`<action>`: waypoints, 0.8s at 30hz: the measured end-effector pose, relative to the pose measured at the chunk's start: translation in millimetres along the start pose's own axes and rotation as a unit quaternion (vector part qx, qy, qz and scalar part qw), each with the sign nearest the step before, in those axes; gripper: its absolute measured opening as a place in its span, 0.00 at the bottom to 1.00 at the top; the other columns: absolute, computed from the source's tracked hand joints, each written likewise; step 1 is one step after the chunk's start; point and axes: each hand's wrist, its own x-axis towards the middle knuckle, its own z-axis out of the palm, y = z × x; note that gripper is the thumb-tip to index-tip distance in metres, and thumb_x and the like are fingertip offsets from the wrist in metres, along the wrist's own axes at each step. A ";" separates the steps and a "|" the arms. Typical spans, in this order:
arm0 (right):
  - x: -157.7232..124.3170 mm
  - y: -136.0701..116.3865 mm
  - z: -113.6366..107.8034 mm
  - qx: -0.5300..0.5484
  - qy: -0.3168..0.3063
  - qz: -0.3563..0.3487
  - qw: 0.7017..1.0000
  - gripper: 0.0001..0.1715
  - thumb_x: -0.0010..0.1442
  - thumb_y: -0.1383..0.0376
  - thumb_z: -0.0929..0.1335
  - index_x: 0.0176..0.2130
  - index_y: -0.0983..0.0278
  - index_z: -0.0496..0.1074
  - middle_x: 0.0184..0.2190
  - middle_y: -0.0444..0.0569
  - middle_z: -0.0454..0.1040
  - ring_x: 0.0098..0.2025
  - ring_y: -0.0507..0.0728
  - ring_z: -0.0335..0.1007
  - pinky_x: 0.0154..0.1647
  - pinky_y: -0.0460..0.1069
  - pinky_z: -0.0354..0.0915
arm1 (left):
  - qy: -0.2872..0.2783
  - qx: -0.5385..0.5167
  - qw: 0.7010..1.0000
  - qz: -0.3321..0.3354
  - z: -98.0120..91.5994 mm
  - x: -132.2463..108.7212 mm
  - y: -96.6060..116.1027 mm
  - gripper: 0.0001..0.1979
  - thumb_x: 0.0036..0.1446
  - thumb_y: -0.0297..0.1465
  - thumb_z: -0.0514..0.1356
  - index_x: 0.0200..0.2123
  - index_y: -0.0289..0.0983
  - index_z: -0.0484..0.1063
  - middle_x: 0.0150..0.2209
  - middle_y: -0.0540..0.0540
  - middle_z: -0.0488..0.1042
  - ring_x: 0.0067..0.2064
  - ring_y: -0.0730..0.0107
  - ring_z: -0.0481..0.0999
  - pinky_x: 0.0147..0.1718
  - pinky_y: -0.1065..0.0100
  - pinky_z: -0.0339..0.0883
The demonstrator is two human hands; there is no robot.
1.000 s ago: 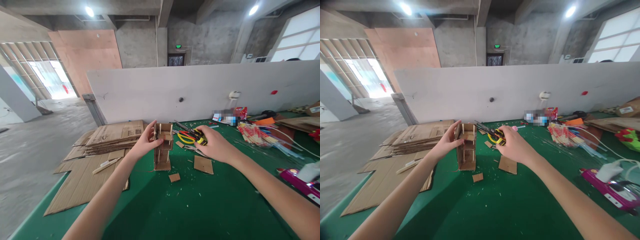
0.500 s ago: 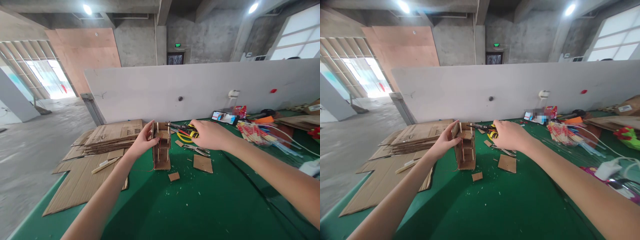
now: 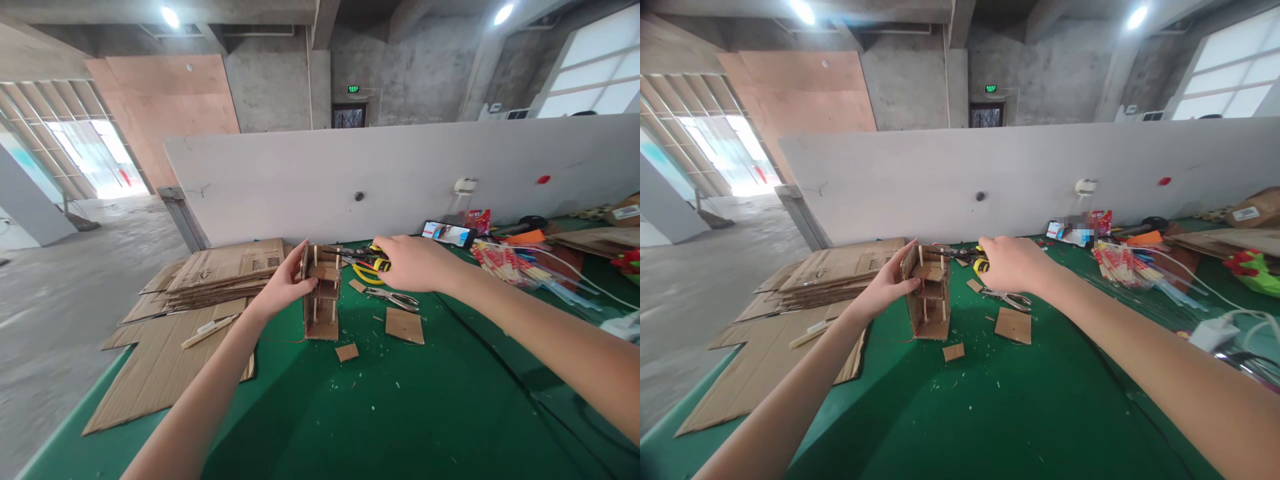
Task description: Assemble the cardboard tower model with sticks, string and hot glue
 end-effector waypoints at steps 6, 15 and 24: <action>1.9 -0.2 -1.6 0.001 -0.005 0.007 1.000 0.16 0.54 0.59 0.63 0.42 0.61 0.67 0.38 0.55 0.76 0.28 0.59 0.68 0.24 0.52 0.53 | -0.011 -0.002 1.000 -0.005 1.5 -1.0 1.5 0.47 0.51 0.32 0.66 0.70 0.42 0.47 0.68 0.38 0.59 0.67 0.50 0.62 0.63 0.55 0.61; 2.5 -3.1 -7.2 -0.021 -0.018 0.002 1.000 0.13 0.53 0.61 0.63 0.39 0.61 0.67 0.31 0.52 0.75 0.27 0.59 0.67 0.24 0.52 0.52 | -0.021 0.040 0.999 -0.011 4.8 -2.9 3.2 0.51 0.47 0.26 0.61 0.72 0.41 0.41 0.70 0.39 0.55 0.66 0.49 0.63 0.62 0.55 0.62; 1.1 -2.9 -6.6 -0.031 -0.007 -0.007 0.999 0.12 0.53 0.61 0.63 0.38 0.62 0.67 0.32 0.54 0.75 0.27 0.58 0.66 0.23 0.52 0.51 | 0.056 0.103 0.993 0.022 18.5 -2.7 -11.4 0.51 0.47 0.22 0.59 0.72 0.37 0.39 0.70 0.37 0.52 0.72 0.51 0.50 0.70 0.52 0.40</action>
